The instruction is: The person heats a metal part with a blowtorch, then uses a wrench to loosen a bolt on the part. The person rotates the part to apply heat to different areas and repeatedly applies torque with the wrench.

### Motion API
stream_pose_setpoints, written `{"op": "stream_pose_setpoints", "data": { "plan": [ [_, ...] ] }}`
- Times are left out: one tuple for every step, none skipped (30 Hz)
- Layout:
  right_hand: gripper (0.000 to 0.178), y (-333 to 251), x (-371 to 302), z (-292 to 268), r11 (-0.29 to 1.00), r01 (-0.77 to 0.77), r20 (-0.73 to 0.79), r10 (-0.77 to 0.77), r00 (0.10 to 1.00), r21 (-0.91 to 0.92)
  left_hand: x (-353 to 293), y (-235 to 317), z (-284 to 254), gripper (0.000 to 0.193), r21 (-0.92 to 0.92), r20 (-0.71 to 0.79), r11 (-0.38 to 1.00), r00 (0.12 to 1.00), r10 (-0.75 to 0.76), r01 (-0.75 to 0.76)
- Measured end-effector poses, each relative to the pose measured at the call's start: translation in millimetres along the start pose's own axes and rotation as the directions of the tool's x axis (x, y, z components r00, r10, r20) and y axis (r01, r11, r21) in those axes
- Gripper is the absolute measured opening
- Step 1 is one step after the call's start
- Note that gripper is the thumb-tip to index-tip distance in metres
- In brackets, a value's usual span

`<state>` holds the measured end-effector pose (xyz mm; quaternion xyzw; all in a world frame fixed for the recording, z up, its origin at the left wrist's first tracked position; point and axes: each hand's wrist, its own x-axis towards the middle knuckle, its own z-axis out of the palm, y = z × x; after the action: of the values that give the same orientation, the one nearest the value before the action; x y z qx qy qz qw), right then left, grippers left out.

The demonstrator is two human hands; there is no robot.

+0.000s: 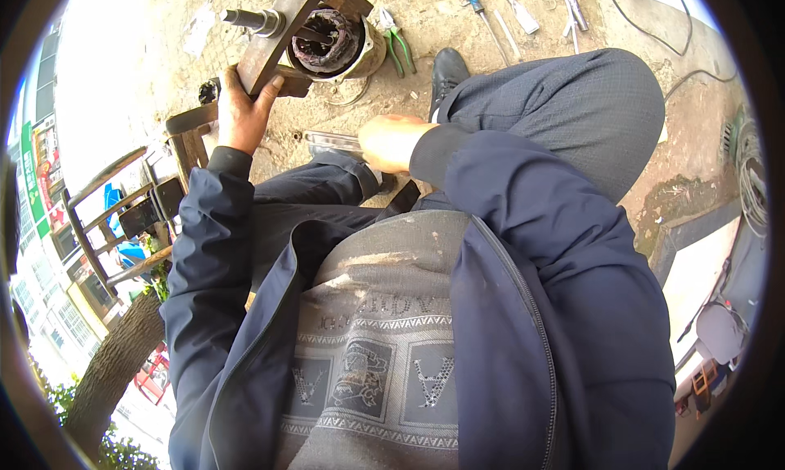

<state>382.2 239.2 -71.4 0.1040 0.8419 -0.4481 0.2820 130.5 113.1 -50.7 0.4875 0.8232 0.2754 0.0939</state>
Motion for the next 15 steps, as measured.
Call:
{"op": "stream_pose_setpoints", "data": {
  "plan": [
    [0.028, -7.0, 11.0, 5.3, 0.994, -0.032, -0.016, 0.033, 0.999, 0.106, -0.3, 0.6, -0.1, 0.068, -0.013, 0.005, 1.000, 1.000, -0.013, 0.013],
    [0.028, -12.9, 21.1, 11.2, 0.972, -0.039, -0.006, 0.042, 0.999, 0.230, -0.7, 1.3, -0.2, 0.067, -0.029, 0.016, 0.999, 1.000, -0.026, 0.026],
    [0.030, -17.6, 32.4, 16.8, 0.935, -0.104, 0.013, 0.106, 0.994, 0.338, 0.2, 2.0, 0.1, 0.067, -0.046, 0.023, 0.998, 0.999, -0.034, 0.035],
    [0.034, -20.7, 43.1, 21.7, 0.881, -0.114, -0.001, 0.129, 0.992, 0.458, 1.1, 2.7, 0.3, 0.067, -0.056, 0.014, 0.998, 1.000, -0.021, 0.022],
    [0.029, -22.3, 51.4, 27.3, 0.846, -0.109, -0.021, 0.140, 0.990, 0.522, 0.9, 3.6, 0.3, 0.066, -0.064, 0.005, 0.998, 1.000, -0.009, 0.010],
    [0.029, -21.6, 58.3, 31.8, 0.796, -0.107, -0.025, 0.151, 0.988, 0.596, 0.6, 4.4, 0.1, 0.066, -0.071, 0.014, 0.997, 0.999, -0.037, 0.038],
    [0.028, -20.4, 63.7, 36.1, 0.741, -0.094, -0.068, 0.186, 0.980, 0.665, 0.0, 4.8, -0.5, 0.067, -0.018, 0.005, 0.999, 1.000, -0.027, 0.027],
    [0.027, -18.1, 66.3, 40.9, 0.673, -0.119, -0.061, 0.237, 0.970, 0.730, 0.2, 5.1, -0.8, 0.068, -0.033, 0.008, 0.999, 1.000, -0.015, 0.016],
    [0.027, -15.3, 70.3, 42.6, 0.683, -0.137, -0.027, 0.223, 0.974, 0.718, 0.1, 5.1, -1.1, 0.068, -0.047, 0.015, 0.999, 1.000, -0.019, 0.019],
    [0.027, -12.5, 71.1, 46.1, 0.697, -0.104, -0.036, 0.182, 0.983, 0.710, -0.2, 5.0, -1.4, 0.069, -0.065, 0.019, 0.998, 1.000, -0.019, 0.021],
    [0.027, -10.5, 73.2, 47.7, 0.711, -0.117, 0.012, 0.151, 0.988, 0.694, 0.0, 4.5, -1.6, 0.069, -0.056, 0.022, 0.998, 1.000, -0.013, 0.014],
    [0.028, -8.7, 74.1, 49.3, 0.726, -0.120, 0.030, 0.135, 0.990, 0.677, 0.8, 3.8, -1.5, 0.069, -0.051, 0.021, 0.999, 1.000, -0.004, 0.005],
    [0.029, -8.9, 75.2, 51.7, 0.760, -0.136, 0.073, 0.116, 0.991, 0.635, 0.1, 3.3, -1.9, 0.069, -0.054, 0.027, 0.999, 1.000, 0.000, 0.002],
    [0.029, -9.4, 76.4, 53.3, 0.755, -0.150, 0.114, 0.100, 0.988, 0.639, -0.6, 2.5, -2.3, 0.069, -0.041, 0.037, 0.999, 0.999, -0.024, 0.025],
    [0.028, -10.6, 76.6, 55.7, 0.749, -0.126, 0.095, 0.085, 0.992, 0.650, -0.7, 1.9, -2.2, 0.070, -0.038, 0.046, 0.998, 0.998, -0.045, 0.047]
  ]
}}
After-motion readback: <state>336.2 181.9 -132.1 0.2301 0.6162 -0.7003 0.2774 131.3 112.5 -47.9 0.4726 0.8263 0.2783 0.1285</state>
